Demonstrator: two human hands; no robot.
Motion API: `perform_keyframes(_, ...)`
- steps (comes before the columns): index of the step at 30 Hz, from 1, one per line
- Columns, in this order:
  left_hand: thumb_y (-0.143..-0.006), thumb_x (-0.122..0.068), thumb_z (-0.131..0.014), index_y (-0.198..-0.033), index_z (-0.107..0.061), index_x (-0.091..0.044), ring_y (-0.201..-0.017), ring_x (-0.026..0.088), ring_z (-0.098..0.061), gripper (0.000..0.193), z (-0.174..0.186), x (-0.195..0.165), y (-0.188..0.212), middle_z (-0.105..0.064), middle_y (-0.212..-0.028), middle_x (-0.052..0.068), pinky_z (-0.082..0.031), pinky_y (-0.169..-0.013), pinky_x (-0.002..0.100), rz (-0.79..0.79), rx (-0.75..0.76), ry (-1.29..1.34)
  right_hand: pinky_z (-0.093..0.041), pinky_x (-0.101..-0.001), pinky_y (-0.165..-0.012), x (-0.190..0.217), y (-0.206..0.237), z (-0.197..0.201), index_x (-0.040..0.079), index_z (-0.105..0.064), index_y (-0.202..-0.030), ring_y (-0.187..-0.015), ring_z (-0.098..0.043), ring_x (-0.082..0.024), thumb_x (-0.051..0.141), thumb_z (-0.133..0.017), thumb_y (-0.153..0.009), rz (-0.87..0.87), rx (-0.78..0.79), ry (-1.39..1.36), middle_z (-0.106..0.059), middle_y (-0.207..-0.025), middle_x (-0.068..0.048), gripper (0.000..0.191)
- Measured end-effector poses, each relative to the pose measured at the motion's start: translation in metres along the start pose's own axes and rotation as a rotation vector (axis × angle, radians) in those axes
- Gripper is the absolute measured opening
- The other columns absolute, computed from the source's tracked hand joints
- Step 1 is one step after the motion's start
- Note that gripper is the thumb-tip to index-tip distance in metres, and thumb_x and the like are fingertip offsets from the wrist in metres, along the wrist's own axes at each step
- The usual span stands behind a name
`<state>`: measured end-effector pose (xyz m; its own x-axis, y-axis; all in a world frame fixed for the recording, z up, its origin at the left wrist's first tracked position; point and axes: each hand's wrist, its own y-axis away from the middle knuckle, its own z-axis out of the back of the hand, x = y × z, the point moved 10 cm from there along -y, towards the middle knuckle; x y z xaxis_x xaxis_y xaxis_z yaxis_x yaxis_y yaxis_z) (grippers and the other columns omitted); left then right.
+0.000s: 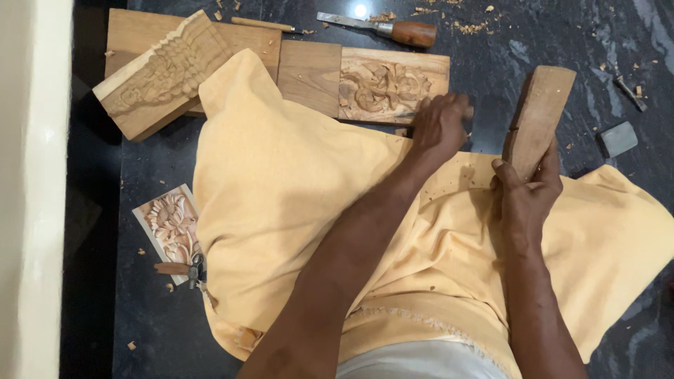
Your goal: The person carves a floral design into a rectangular wooden block using a chisel and wooden mallet. They repeatedly strike the chisel to remove wood shavings, then switch to a carving knife to refine the details of the design.
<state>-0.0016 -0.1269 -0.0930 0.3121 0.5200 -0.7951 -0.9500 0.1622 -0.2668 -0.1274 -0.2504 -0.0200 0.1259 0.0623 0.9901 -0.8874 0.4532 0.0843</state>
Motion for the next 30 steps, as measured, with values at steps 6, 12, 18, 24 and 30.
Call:
perform_keyframes(6,-0.072,0.003,-0.076,-0.093,-0.068,-0.007,-0.100,0.025,-0.067,0.024,-0.001,0.008,-0.005,-0.072,-0.097,0.007,-0.042,-0.096,0.046,0.084,0.047,0.033,-0.050,-0.0222,-0.066,0.005,0.004,-0.002,0.007,-0.042,-0.163,-0.083,-0.062,-0.008,-0.010,-0.066,-0.093,0.087,0.023,-0.004,-0.067,-0.127,-0.004,0.076)
perform_keyframes(12,-0.070,0.005,-0.073,-0.094,-0.070,-0.007,-0.105,0.026,-0.067,0.027,0.000,0.009,-0.005,-0.072,-0.100,0.008,-0.043,-0.096,0.044,0.076,0.006,0.045,-0.051,-0.0258,-0.080,0.004,0.009,-0.016,0.000,-0.045,-0.160,-0.096,-0.060,-0.013,-0.010,-0.070,-0.101,0.276,0.120,0.259,-0.063,-0.128,-0.011,0.064)
perform_keyframes(18,-0.068,0.005,-0.072,-0.095,-0.071,-0.006,-0.105,0.029,-0.066,0.029,-0.003,0.014,-0.006,-0.072,-0.100,0.010,-0.042,-0.094,0.044,0.085,-0.008,0.057,-0.052,-0.0276,-0.073,-0.017,-0.003,-0.019,0.004,-0.038,-0.159,-0.088,-0.063,-0.012,-0.007,-0.066,-0.093,0.229,0.086,0.240,-0.067,-0.123,-0.009,0.073)
perform_keyframes(24,-0.072,0.009,-0.067,-0.096,-0.070,-0.004,-0.102,0.027,-0.067,0.028,-0.010,0.021,-0.006,-0.072,-0.099,0.011,-0.043,-0.095,0.044,0.085,0.018,0.019,-0.052,-0.0253,-0.063,-0.030,-0.005,-0.017,0.005,-0.045,-0.159,-0.076,-0.063,-0.010,-0.002,-0.067,-0.094,0.015,0.098,0.175,-0.067,-0.109,-0.008,0.069)
perform_keyframes(30,-0.073,0.013,-0.063,-0.092,-0.069,-0.005,-0.102,0.030,-0.068,0.027,-0.007,0.020,-0.004,-0.072,-0.098,0.011,-0.043,-0.094,0.046,0.060,-0.036,0.041,-0.051,-0.0240,-0.059,-0.024,-0.006,-0.030,0.007,-0.042,-0.158,-0.070,-0.062,-0.010,-0.003,-0.069,-0.090,0.040,0.131,0.183,-0.068,-0.107,-0.004,0.073)
